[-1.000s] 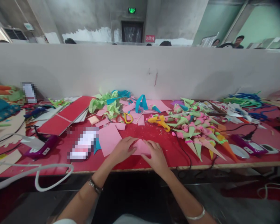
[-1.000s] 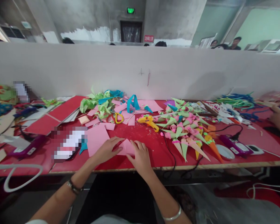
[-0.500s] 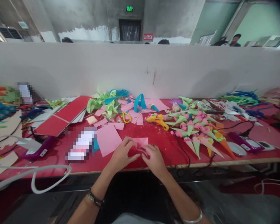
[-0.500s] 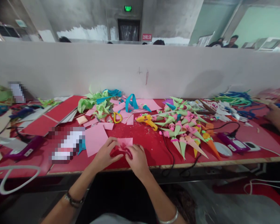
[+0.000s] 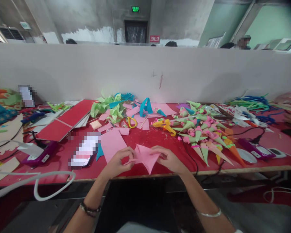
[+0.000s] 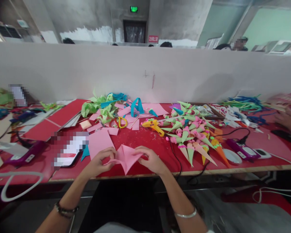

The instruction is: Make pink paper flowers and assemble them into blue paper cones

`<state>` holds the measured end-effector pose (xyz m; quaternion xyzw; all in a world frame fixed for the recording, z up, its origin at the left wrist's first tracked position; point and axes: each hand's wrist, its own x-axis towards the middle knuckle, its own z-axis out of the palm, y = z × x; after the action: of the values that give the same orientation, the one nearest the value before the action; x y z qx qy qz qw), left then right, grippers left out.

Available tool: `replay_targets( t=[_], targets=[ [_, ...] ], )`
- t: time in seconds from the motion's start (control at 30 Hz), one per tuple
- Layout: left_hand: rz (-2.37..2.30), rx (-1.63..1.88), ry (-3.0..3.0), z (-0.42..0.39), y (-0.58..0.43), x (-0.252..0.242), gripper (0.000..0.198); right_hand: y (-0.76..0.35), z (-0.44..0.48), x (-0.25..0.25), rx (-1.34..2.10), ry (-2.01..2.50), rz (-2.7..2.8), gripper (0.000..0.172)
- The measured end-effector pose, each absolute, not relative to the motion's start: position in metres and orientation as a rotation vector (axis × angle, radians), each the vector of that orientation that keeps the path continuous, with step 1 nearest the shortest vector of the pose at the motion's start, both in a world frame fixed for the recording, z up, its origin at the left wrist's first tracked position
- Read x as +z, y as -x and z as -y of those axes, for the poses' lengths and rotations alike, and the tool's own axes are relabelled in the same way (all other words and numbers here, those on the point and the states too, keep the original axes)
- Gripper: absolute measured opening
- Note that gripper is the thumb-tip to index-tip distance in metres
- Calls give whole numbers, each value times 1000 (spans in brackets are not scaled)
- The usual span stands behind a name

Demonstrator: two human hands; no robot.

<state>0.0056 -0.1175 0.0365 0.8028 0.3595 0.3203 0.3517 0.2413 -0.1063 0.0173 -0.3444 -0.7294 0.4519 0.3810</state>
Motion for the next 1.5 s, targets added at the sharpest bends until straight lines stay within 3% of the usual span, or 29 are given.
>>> replay_targets(
  t=[0.07,0.17,0.27,0.37,0.57,0.63,0.77,1.03,1.2,1.3,1.5],
  targets=[
    [-909,907,-1990,117,-7,32,13,-236,105,17,1132,940,1793,15],
    [-996,1156,-1722,115,-19,21,14,-225,106,16,1103,1034,1647,19],
    [-1167,1377,-1256,115,-37,8,30,-214,107,14,1111,1035,1483,16],
    [-1182,1335,-900,117,-52,-1,35,-207,108,12,1154,982,1390,16],
    [-1270,1335,-828,118,-57,-7,31,-202,110,11,1210,1000,1196,36],
    [-1238,1353,-791,118,-58,-7,31,-199,111,9,1240,1021,1155,34],
    [-1197,1291,-949,120,-61,-4,29,-191,113,7,1299,1029,1237,19],
    [-1245,1109,-1536,114,-37,13,15,-192,111,5,1187,1050,1497,18],
    [-1010,911,-1756,117,-29,27,22,-198,113,9,1092,1072,1672,17],
    [-981,921,-1798,123,-35,28,34,-198,116,15,1058,1103,1712,19],
    [-1103,1092,-1737,125,-49,18,26,-195,121,22,989,1144,1779,22]
  ],
)
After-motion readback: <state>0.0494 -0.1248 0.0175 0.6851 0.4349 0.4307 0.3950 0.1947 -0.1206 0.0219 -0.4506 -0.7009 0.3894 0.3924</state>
